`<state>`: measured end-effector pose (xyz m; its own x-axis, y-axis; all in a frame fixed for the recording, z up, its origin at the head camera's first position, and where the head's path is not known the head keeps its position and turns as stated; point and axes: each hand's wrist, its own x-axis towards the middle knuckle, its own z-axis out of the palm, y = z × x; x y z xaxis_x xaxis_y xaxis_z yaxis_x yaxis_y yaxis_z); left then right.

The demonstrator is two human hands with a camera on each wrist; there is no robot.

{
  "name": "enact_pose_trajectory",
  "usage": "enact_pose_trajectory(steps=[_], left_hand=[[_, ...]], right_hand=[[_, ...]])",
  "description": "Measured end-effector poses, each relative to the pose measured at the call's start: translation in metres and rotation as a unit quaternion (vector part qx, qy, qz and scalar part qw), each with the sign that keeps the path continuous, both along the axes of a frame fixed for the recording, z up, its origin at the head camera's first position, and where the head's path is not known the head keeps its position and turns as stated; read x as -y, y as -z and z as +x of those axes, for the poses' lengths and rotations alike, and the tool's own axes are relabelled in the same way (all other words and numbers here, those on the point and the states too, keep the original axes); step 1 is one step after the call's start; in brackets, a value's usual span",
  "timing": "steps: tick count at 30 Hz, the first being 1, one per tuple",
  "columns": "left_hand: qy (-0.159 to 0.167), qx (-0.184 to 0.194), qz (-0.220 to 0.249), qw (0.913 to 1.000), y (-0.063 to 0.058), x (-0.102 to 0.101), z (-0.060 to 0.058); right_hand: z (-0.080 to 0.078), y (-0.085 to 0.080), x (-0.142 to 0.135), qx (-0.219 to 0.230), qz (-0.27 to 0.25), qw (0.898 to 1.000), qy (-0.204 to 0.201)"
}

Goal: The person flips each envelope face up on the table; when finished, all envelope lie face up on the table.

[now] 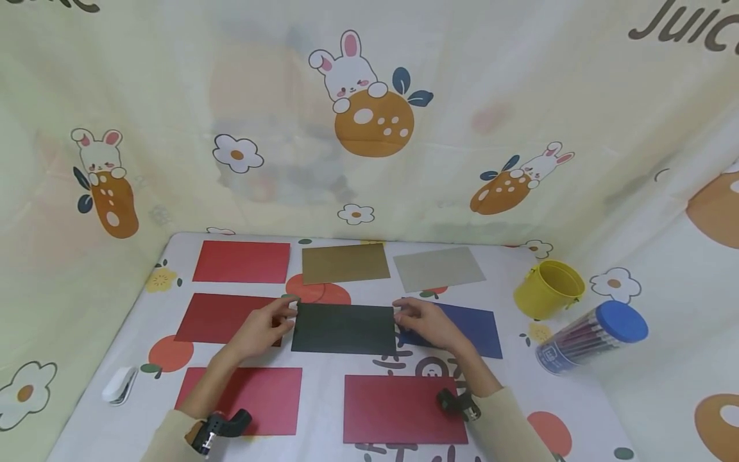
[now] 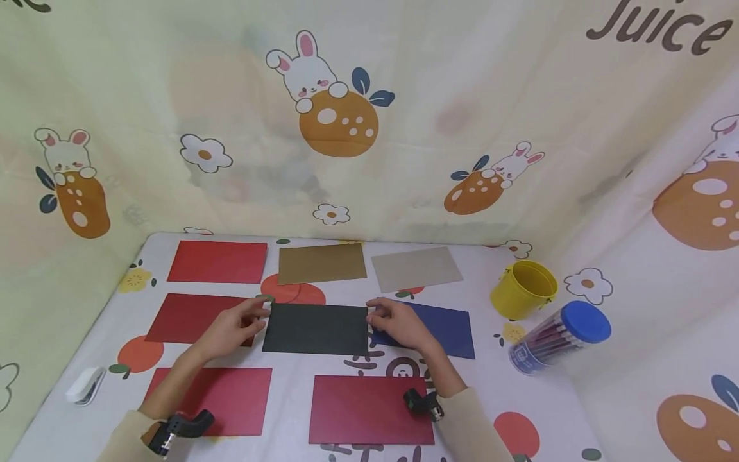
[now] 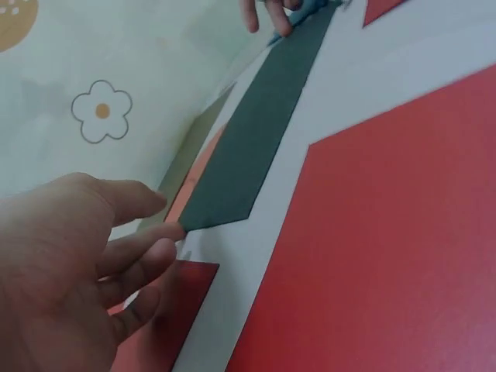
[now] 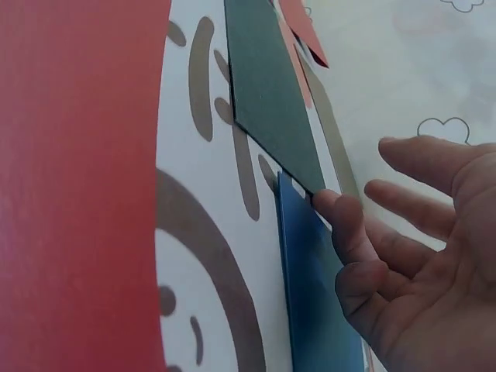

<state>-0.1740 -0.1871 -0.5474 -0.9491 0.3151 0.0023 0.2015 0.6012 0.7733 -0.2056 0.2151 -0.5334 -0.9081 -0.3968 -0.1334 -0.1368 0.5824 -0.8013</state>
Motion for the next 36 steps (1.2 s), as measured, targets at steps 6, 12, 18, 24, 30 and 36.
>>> enact_pose_trajectory(steps=[6,12,18,24,30,36], left_hand=[[-0.018,0.022,0.034,0.999,0.0,0.001,0.002],[-0.036,0.019,0.056,0.9976,-0.003,0.001,0.004],[-0.047,0.02,0.09,0.9946,-0.006,0.001,0.004],[-0.047,0.01,0.125,0.991,-0.01,0.002,0.005],[-0.052,0.008,0.147,0.9878,-0.013,0.004,0.004],[-0.06,0.013,0.167,0.9841,-0.007,0.006,0.002]], right_hand=[[-0.002,0.003,0.0,0.087,-0.081,0.992,0.047],[-0.001,0.005,0.002,0.116,-0.122,0.981,0.096],[-0.002,0.005,0.004,0.138,-0.207,0.964,0.092],[-0.004,0.004,0.006,0.108,-0.232,0.963,0.089],[-0.005,0.004,0.008,0.071,-0.233,0.966,0.09],[-0.002,0.003,0.01,0.035,-0.213,0.971,0.103]])
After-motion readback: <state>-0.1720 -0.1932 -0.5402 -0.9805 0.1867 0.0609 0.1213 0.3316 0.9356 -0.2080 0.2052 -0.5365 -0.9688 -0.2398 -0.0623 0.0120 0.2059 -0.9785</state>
